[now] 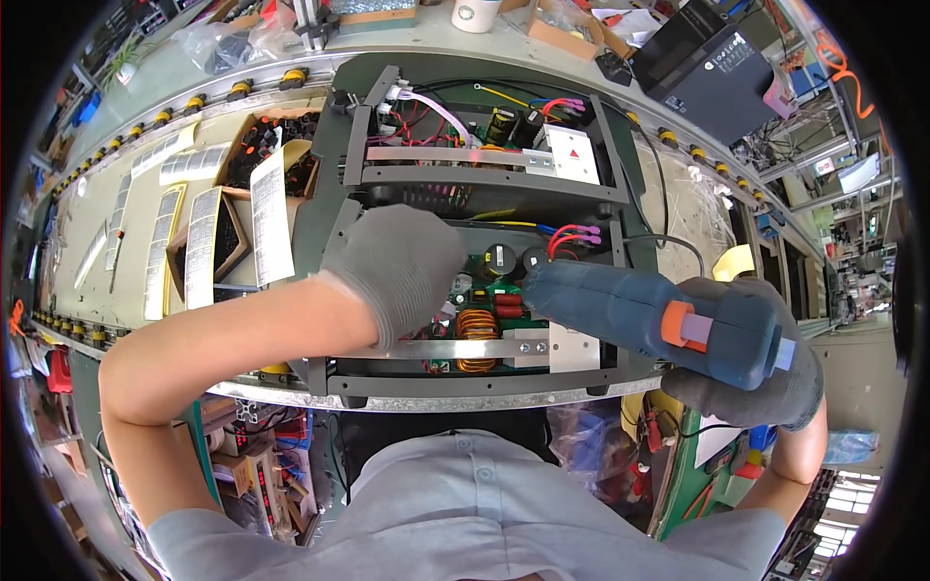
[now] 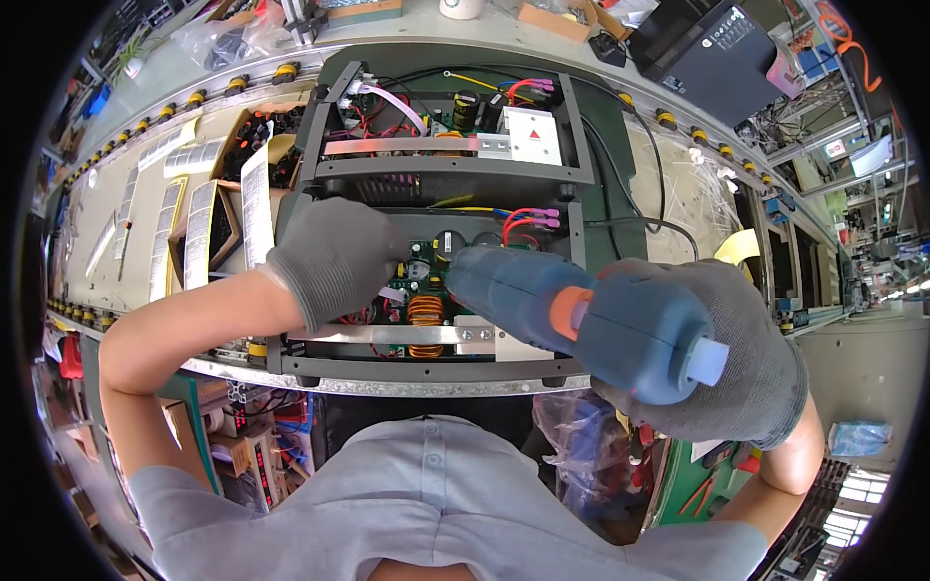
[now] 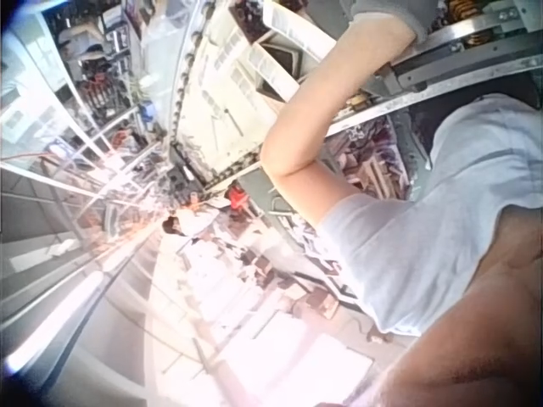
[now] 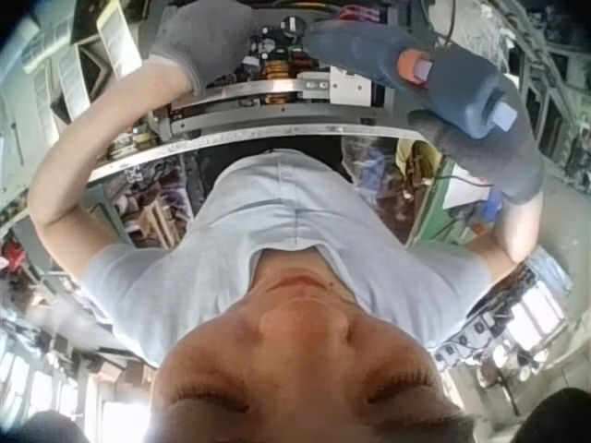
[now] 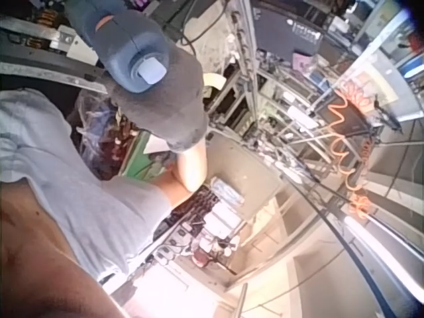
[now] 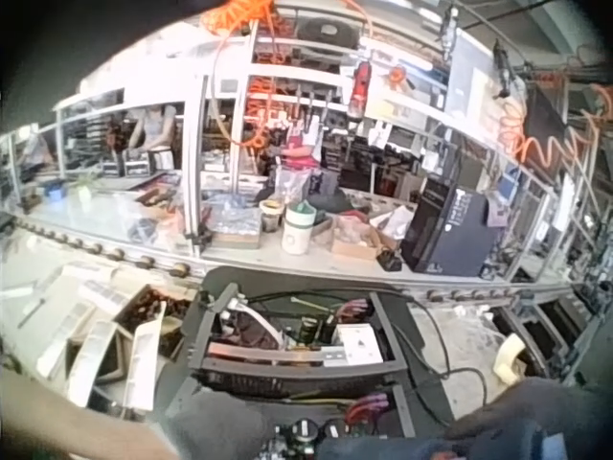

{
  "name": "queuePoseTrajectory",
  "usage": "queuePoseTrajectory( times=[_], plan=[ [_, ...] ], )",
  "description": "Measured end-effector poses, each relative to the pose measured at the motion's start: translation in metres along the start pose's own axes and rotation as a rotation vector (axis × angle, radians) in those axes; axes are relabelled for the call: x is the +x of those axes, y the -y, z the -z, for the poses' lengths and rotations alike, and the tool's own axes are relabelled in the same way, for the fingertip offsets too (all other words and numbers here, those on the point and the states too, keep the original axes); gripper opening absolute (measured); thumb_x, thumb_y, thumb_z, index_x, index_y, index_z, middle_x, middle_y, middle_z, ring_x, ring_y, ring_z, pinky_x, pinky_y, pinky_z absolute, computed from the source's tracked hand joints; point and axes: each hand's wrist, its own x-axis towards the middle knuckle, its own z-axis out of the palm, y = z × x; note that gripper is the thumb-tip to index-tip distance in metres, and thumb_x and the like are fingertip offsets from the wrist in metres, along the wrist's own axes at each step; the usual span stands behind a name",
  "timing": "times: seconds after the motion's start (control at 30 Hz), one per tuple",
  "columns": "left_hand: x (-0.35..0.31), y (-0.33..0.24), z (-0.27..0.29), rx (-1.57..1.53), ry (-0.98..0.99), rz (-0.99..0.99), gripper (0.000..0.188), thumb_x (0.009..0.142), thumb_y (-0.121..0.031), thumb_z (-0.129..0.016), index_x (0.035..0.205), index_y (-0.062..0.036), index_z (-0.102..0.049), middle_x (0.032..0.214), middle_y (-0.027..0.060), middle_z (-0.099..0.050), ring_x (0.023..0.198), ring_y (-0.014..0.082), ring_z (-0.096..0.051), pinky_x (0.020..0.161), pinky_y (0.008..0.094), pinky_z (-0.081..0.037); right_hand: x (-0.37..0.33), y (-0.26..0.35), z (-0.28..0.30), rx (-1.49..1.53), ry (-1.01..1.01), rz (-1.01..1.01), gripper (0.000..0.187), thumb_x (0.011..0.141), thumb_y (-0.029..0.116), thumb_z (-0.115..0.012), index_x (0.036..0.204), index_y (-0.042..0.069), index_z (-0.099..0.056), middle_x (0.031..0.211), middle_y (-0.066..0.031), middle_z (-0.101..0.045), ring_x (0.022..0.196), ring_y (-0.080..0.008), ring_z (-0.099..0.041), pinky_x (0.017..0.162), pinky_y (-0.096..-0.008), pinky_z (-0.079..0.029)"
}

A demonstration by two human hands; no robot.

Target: Assembling components and wiring into a metal power inverter chassis on an assembly line.

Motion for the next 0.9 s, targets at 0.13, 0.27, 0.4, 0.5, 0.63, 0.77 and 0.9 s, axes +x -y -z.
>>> queuePoseTrajectory(
  times=[0.13, 0.27, 0.4, 0.5, 0.63, 0.77, 0.9],
  plan=[
    [0.018, -0.008, -0.008, -0.010, 0.000, -0.100, 0.019, 0.081, -0.016, -0.055, 0.092, -0.0155, -0.070, 0.077, 0.0122, -0.065, 0.077, 0.0320, -0.064, 0.072, 0.0416, -0.051, -0.006, 0.020, 0.006, 0.000, 0.053, -0.168, 0.045, 0.056, 0.016, -0.076, 0.096, 0.006, -0.062, 0.077, -0.0102, -0.065, 0.066, -0.0279, -0.064, 0.063, -0.0329, -0.051],
    [0.023, 0.010, -0.032, -0.203, 0.025, -0.131, 0.017, 0.079, -0.017, -0.059, 0.092, -0.0151, -0.069, 0.083, 0.0122, -0.065, 0.082, 0.0299, -0.064, 0.076, 0.0406, -0.051, 0.022, 0.011, -0.006, -0.046, 0.078, -0.060, 0.043, 0.054, 0.013, -0.076, 0.094, 0.004, -0.061, 0.078, -0.0117, -0.064, 0.067, -0.0243, -0.064, 0.064, -0.0324, -0.052],
    [0.019, -0.004, -0.029, -0.058, 0.008, -0.133, 0.015, 0.076, -0.017, -0.063, 0.088, -0.0145, -0.070, 0.093, 0.0105, -0.064, 0.092, 0.0297, -0.062, 0.078, 0.0413, -0.050, 0.029, 0.020, -0.004, -0.014, 0.121, -0.112, 0.035, 0.063, 0.018, -0.072, 0.096, 0.008, -0.063, 0.077, -0.0149, -0.065, 0.073, -0.0322, -0.064, 0.067, -0.0387, -0.052],
    [0.022, 0.000, -0.053, -0.048, -0.376, -0.104, 0.024, 0.072, -0.017, -0.072, 0.091, -0.0028, -0.069, 0.087, 0.0183, -0.066, 0.086, 0.0316, -0.066, 0.074, 0.0373, -0.053, 0.034, 0.030, -0.002, -0.089, 0.146, -0.216, 0.030, 0.065, 0.019, -0.070, 0.091, 0.006, -0.063, 0.075, -0.0160, -0.064, 0.072, -0.0332, -0.064, 0.067, -0.0397, -0.052],
    [0.022, -0.002, -0.030, -0.085, -0.089, -0.102, 0.026, 0.069, -0.019, -0.075, 0.088, -0.0019, -0.069, 0.085, 0.0174, -0.067, 0.085, 0.0299, -0.066, 0.072, 0.0375, -0.053, 0.045, 0.038, -0.001, -0.128, 0.206, -0.266, 0.027, 0.067, 0.021, -0.069, 0.087, 0.005, -0.063, 0.073, -0.0160, -0.063, 0.071, -0.0335, -0.064, 0.067, -0.0391, -0.051],
    [0.021, -0.002, -0.026, -0.180, -0.061, -0.054, 0.026, 0.069, -0.020, -0.076, 0.088, -0.0033, -0.068, 0.083, 0.0155, -0.068, 0.081, 0.0294, -0.067, 0.071, 0.0377, -0.053, 0.051, 0.045, -0.003, -0.278, 0.213, -0.253, 0.026, 0.068, 0.022, -0.069, 0.088, 0.006, -0.063, 0.072, -0.0154, -0.064, 0.071, -0.0329, -0.064, 0.067, -0.0386, -0.052],
    [0.018, -0.003, -0.027, -0.220, -0.178, -0.032, 0.027, 0.067, -0.019, -0.076, 0.088, -0.0036, -0.068, 0.080, 0.0154, -0.068, 0.079, 0.0298, -0.068, 0.070, 0.0382, -0.053, 0.050, 0.036, -0.011, -0.315, 0.190, -0.145, 0.027, 0.069, 0.022, -0.068, 0.089, 0.006, -0.063, 0.072, -0.0152, -0.064, 0.071, -0.0322, -0.064, 0.068, -0.0386, -0.052]
  ],
)
